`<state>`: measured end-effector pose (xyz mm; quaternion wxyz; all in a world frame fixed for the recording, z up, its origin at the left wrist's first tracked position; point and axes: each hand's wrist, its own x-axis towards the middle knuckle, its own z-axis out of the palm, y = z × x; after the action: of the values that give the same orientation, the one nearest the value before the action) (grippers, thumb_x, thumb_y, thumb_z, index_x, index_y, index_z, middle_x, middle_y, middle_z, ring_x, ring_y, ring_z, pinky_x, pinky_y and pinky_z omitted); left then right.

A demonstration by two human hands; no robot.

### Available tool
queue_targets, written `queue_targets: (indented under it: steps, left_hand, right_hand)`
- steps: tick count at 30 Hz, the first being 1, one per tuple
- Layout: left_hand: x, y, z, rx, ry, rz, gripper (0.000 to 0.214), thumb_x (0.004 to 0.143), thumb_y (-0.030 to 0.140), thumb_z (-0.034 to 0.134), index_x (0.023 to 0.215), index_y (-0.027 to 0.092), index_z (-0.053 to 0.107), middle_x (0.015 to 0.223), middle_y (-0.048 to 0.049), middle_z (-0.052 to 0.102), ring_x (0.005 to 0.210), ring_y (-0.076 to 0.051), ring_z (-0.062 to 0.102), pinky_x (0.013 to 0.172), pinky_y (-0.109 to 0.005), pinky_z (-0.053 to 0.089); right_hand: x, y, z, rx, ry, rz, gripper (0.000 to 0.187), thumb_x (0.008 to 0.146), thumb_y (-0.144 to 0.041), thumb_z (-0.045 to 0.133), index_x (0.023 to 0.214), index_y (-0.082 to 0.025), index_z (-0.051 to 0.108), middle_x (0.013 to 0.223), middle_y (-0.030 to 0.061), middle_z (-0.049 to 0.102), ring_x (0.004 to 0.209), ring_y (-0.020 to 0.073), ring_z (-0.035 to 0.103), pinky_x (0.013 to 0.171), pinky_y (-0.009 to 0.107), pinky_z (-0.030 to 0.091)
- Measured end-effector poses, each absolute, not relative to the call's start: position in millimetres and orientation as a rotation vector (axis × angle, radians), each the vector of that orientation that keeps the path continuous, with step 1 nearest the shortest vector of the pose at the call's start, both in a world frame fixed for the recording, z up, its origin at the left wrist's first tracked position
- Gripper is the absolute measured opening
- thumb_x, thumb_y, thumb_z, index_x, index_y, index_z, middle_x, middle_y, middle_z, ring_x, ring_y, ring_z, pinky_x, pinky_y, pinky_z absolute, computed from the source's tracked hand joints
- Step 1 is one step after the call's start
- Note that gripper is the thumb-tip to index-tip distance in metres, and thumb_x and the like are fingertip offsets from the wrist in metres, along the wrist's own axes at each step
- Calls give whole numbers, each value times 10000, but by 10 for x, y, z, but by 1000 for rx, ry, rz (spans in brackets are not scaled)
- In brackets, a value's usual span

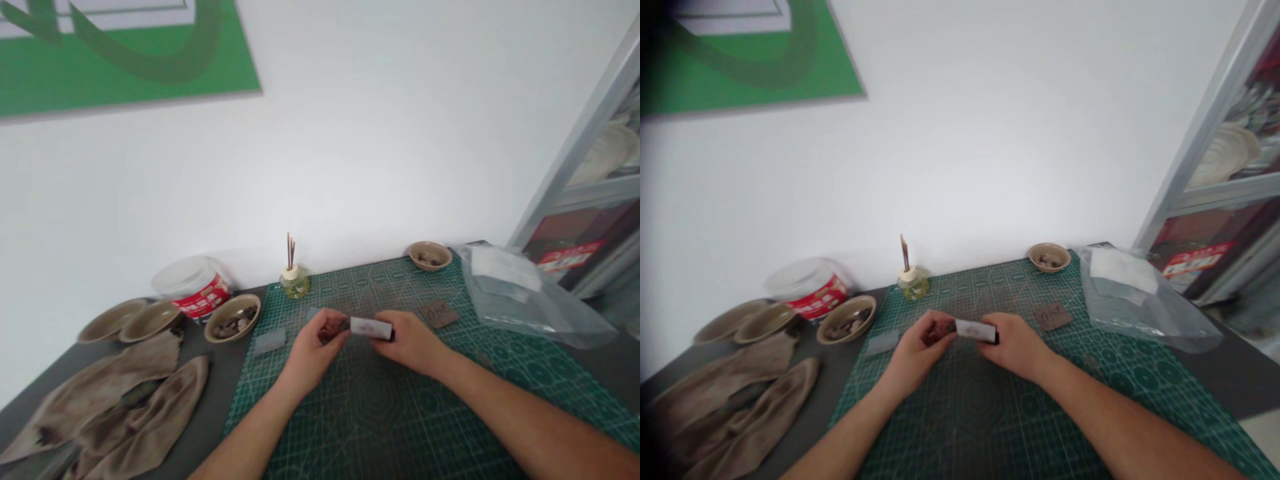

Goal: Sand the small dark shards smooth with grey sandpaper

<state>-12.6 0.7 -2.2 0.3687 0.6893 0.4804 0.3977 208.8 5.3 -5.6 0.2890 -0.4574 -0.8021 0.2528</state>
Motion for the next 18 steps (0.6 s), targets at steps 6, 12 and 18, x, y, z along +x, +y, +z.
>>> queue_targets:
  steps: [6, 12, 18]
  left_hand:
    - [-122, 11, -1, 1645, 1254, 1025, 250, 818, 301, 630, 1039, 192, 587, 678, 41, 515, 628, -128, 514, 594, -241, 403]
    - [-112, -12, -10, 1645, 1197, 993, 228, 822, 293, 622, 1028, 199, 600, 686, 42, 527, 636, -123, 516, 601, -236, 400]
    - [-104, -21, -8, 1665, 1178, 979, 218, 832, 301, 615, 1019, 190, 612, 688, 38, 534, 635, -120, 520, 600, -234, 406]
  right_hand:
    - [2098, 80, -115, -1094, -1849, 1125, 160, 698, -210, 719, 834, -178, 641, 739, -11, 629, 680, 155, 561, 628, 265, 405]
    - [2015, 8, -83, -697, -1220, 1789, 371, 725, -266, 741, 1055, -207, 583, 966, 40, 676, 813, 215, 662, 685, 341, 530]
    - [2015, 86, -77, -700, -915, 1907, 349, 828, -461, 647, 1058, -200, 609, 1031, 73, 666, 863, 207, 657, 717, 330, 540]
